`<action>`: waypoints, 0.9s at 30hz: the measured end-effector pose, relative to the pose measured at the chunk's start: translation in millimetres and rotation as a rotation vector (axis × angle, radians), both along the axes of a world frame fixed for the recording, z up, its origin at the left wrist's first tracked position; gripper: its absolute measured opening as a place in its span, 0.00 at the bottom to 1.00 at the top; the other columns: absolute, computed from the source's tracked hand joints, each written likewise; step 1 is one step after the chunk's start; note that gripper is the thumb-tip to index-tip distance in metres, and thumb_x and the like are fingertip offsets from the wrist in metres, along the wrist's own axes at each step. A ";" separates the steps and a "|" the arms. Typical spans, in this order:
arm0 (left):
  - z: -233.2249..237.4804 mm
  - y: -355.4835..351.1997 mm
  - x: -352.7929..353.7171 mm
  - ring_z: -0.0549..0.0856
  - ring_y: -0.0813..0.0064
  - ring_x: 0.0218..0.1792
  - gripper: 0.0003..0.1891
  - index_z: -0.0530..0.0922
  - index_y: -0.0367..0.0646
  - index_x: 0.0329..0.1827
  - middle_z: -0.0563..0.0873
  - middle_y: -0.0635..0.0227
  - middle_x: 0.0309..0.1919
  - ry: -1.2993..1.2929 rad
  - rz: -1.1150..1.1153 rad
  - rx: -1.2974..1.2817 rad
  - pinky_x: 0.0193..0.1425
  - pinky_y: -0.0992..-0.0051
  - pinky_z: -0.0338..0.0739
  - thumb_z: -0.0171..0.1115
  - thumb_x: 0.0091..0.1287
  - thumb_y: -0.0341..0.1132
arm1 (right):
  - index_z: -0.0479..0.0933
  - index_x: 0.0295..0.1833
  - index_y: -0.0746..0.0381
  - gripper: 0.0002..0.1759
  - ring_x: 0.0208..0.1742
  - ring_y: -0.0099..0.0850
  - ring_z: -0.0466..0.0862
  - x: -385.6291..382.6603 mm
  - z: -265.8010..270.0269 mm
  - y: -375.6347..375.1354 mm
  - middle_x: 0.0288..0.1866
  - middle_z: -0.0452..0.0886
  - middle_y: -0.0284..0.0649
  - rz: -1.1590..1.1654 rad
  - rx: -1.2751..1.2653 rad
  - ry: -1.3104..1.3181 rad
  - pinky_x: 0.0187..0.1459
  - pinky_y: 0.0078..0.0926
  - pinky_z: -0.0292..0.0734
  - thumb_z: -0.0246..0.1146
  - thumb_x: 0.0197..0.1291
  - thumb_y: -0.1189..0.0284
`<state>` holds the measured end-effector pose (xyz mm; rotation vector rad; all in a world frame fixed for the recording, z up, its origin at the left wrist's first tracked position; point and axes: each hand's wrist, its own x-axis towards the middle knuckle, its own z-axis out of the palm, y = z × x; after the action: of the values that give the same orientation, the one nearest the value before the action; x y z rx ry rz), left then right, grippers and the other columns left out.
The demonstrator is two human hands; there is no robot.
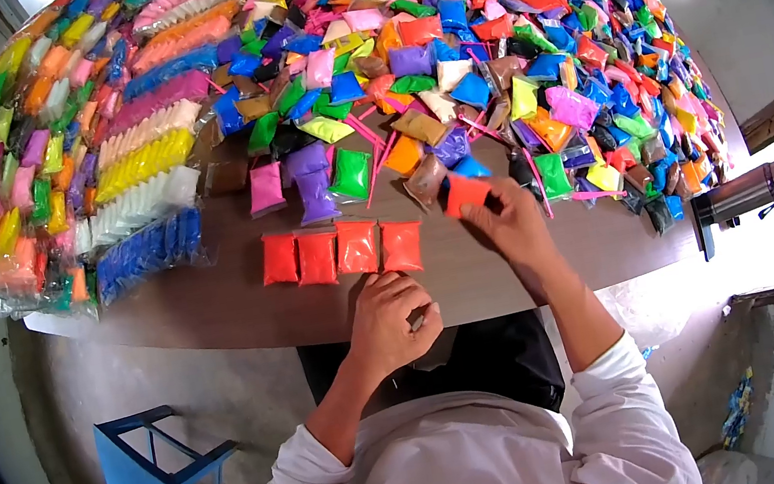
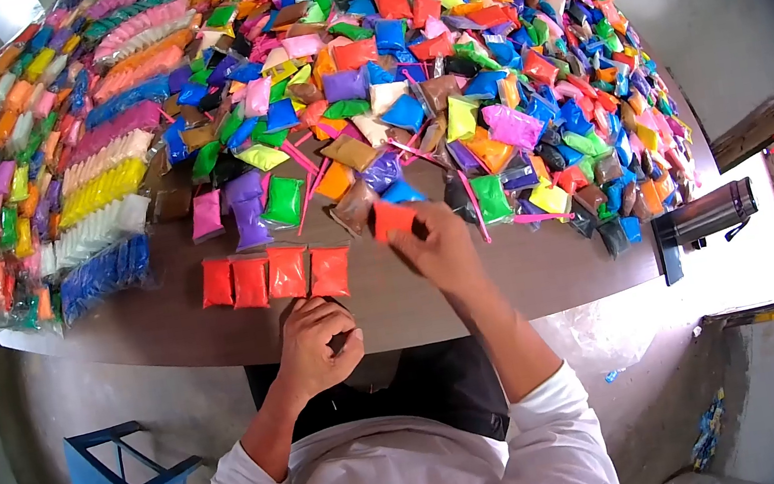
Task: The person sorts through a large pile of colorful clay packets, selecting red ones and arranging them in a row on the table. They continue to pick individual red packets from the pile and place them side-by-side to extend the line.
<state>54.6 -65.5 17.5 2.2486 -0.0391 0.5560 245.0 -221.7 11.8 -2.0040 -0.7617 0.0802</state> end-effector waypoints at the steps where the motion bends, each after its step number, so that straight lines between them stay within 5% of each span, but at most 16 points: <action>1: -0.8 0.0 0.6 0.82 0.63 0.33 0.05 0.79 0.42 0.24 0.84 0.68 0.26 -0.003 0.007 0.001 0.46 0.66 0.75 0.68 0.51 0.27 | 0.83 0.55 0.66 0.18 0.38 0.25 0.80 9.7 1.1 4.6 0.34 0.82 0.37 0.056 0.050 0.050 0.44 0.27 0.77 0.74 0.62 0.71; 9: 0.3 -0.3 -0.3 0.81 0.60 0.33 0.07 0.77 0.42 0.24 0.81 0.65 0.26 -0.018 0.008 -0.038 0.44 0.63 0.74 0.68 0.54 0.30 | 0.82 0.48 0.66 0.11 0.34 0.14 0.75 -26.8 28.2 -20.0 0.35 0.81 0.27 0.128 0.157 0.762 0.35 0.18 0.71 0.70 0.69 0.69; 22: 2.3 9.5 -4.2 0.82 0.56 0.37 0.09 0.81 0.37 0.33 0.84 0.59 0.30 0.107 -0.071 -0.081 0.47 0.63 0.73 0.64 0.61 0.36 | 0.83 0.53 0.67 0.11 0.39 0.15 0.81 -91.5 12.6 -13.2 0.40 0.85 0.29 0.299 0.421 0.919 0.40 0.19 0.78 0.69 0.70 0.74; 24: -0.1 6.4 -1.4 0.82 0.57 0.36 0.08 0.81 0.38 0.31 0.84 0.60 0.29 0.077 -0.056 -0.088 0.46 0.63 0.73 0.65 0.60 0.34 | 0.83 0.55 0.67 0.14 0.36 0.14 0.75 -88.4 22.0 -13.5 0.40 0.83 0.28 0.219 0.225 0.844 0.36 0.17 0.72 0.70 0.71 0.69; 27: 0.1 3.3 -1.5 0.82 0.59 0.34 0.06 0.80 0.39 0.28 0.84 0.62 0.27 0.046 -0.026 -0.094 0.45 0.64 0.73 0.66 0.57 0.32 | 0.82 0.52 0.68 0.13 0.33 0.17 0.79 -61.7 7.6 -16.5 0.35 0.85 0.31 0.191 0.073 0.600 0.35 0.21 0.76 0.72 0.67 0.72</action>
<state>53.0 -62.2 17.6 2.1654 -0.0188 0.4818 183.2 -238.2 19.4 -1.6965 -0.5477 0.7202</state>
